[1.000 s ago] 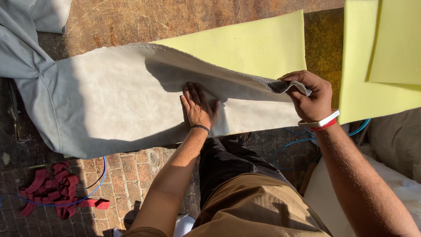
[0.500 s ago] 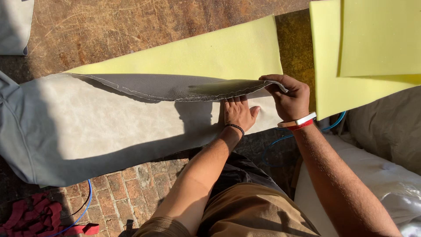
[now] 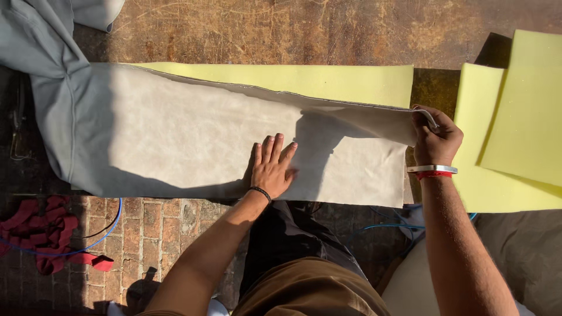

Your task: The person picks up a yellow foam sheet and places it on a workbench, then lays a piece of light-colored fabric over it. They smooth the fabric, pick up scissors, and cut the fabric to size. The person then uses a pneumatic staple gun to attach the fabric to the foam, repeating the process with additional fabric pieces.

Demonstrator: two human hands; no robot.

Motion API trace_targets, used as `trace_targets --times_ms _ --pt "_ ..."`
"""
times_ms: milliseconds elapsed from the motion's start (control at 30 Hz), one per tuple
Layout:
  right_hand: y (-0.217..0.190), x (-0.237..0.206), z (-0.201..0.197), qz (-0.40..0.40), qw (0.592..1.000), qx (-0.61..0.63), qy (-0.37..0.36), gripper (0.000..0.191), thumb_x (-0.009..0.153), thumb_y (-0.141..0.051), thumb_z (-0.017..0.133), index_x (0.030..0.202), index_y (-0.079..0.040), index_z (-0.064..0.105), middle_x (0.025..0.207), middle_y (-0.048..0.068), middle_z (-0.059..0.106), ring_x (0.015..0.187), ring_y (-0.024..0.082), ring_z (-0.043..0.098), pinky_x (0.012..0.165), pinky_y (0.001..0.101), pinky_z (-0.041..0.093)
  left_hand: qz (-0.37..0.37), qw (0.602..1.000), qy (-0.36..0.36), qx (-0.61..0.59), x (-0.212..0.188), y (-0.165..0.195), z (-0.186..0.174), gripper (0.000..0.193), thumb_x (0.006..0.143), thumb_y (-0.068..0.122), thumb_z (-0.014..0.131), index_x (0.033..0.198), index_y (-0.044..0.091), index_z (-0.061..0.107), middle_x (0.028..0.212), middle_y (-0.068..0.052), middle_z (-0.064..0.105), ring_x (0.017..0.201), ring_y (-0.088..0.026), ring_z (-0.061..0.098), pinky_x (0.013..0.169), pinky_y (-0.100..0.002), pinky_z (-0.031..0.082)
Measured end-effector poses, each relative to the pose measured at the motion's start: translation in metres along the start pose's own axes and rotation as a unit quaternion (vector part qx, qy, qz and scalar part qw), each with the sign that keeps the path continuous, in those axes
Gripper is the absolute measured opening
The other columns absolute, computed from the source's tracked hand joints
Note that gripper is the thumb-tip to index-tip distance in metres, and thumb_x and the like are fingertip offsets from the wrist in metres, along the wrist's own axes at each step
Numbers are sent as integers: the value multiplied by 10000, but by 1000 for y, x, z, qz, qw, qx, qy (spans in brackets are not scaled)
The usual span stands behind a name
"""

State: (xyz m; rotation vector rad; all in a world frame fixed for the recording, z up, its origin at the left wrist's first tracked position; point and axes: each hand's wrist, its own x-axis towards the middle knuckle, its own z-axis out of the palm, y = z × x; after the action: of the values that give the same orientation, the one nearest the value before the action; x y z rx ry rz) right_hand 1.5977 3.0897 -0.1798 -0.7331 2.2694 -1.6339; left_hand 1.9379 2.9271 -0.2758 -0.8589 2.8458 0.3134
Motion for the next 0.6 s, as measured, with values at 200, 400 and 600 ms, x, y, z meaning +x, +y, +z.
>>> trace_targets --times_ms 200,400,600 --pt "31 33 16 -49 997 26 44 188 1007 -16 830 1099 0 666 1022 11 714 935 63 639 876 205 532 -134 990 24 -30 23 -114 -48 799 946 676 488 1628 337 244 1716 -168 60 1574 -389 3 1184 -700 -42" --pt "53 69 30 -24 997 -27 71 118 1005 43 801 1089 10 725 1020 19 750 943 61 659 863 205 529 -78 996 -25 -36 124 -107 -69 809 957 700 440 1642 342 201 1701 -191 73 1575 -410 -3 1203 -703 -34" --pt "67 116 53 74 987 -78 122 103 950 -24 841 1025 -1 775 906 17 740 829 51 644 759 212 520 -56 998 37 2 145 -59 -35 911 995 703 394 1669 140 153 1710 -255 48 1578 -449 14 1222 -676 -8"
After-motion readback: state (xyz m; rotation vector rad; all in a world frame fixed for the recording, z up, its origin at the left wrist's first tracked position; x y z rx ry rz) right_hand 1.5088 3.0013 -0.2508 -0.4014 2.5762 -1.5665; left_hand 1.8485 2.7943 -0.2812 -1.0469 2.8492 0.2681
